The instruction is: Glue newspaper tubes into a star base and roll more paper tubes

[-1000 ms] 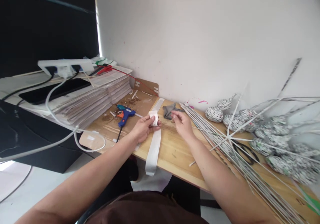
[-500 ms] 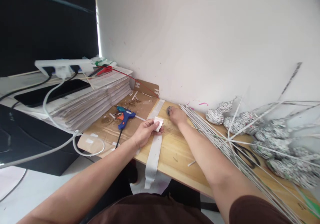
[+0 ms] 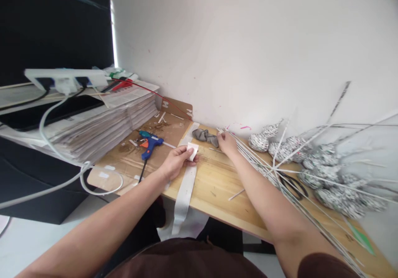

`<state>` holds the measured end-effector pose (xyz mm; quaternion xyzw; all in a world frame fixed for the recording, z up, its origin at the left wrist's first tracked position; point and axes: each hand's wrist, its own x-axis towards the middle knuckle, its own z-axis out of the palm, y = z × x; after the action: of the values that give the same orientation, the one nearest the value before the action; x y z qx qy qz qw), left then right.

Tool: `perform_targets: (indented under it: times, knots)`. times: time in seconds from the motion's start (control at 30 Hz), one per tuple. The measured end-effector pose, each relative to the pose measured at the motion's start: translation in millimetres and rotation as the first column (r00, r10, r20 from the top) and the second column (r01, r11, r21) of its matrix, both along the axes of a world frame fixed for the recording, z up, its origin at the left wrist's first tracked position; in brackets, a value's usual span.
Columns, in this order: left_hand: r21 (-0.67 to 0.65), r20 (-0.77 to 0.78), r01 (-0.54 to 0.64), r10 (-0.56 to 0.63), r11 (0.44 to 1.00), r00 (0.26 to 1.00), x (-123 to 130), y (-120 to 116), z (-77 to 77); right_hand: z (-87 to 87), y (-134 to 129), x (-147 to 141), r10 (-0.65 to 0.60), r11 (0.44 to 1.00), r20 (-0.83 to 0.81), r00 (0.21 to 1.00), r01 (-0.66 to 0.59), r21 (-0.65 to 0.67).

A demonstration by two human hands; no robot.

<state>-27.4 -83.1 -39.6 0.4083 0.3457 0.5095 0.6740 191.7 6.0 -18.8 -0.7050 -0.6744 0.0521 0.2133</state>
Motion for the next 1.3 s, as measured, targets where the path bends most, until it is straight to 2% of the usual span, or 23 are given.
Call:
perform_targets:
  times: [0.13, 0.3, 0.5, 0.63, 0.73, 0.87, 1.07, 1.3]
  knots:
    - [0.001, -0.013, -0.009, 0.009, 1.0, 1.0, 0.1, 0.4, -0.2, -5.0, -28.4, 15.5, 0.07, 0.996, 0.045, 0.997, -0.067, -0.061]
    - [0.016, -0.02, 0.0, 0.0, 1.0, 1.0, -1.2, 0.3, -2.5, 6.6, -40.3, 10.9, 0.081, 0.991, 0.095, 0.992, -0.07, -0.116]
    - [0.043, -0.035, 0.002, -0.001, 0.999, 0.999, -1.4, 1.0, -4.6, 17.6, -16.3, -33.7, -0.022, 1.0, 0.041, 0.999, 0.022, -0.003]
    - [0.04, -0.052, -0.009, 0.011, 0.999, 0.999, -0.5, 1.3, -3.8, 6.7, 7.5, -58.3, -0.098, 0.995, -0.022, 0.995, 0.098, -0.01]
    - [0.04, -0.053, -0.003, 0.005, 0.999, 0.999, -0.4, 1.3, -3.7, -6.9, 15.9, -65.6, -0.09, 0.996, -0.052, 0.995, 0.091, 0.024]
    - [0.062, -0.075, 0.016, -0.012, 0.998, 0.997, -0.1, 1.5, -5.1, -12.8, 17.4, -56.6, -0.053, 0.996, -0.093, 0.994, 0.059, 0.066]
    - [0.082, -0.097, 0.027, -0.019, 0.996, 0.995, 0.5, 1.8, -6.2, 9.7, 20.5, -26.1, -0.058, 0.99, -0.071, 0.996, 0.066, 0.123]
    - [0.079, -0.097, 0.03, -0.022, 0.996, 0.995, 0.1, 1.6, -6.9, 6.2, 6.4, -34.3, 0.122, 0.992, -0.023, 0.992, -0.123, -0.038]
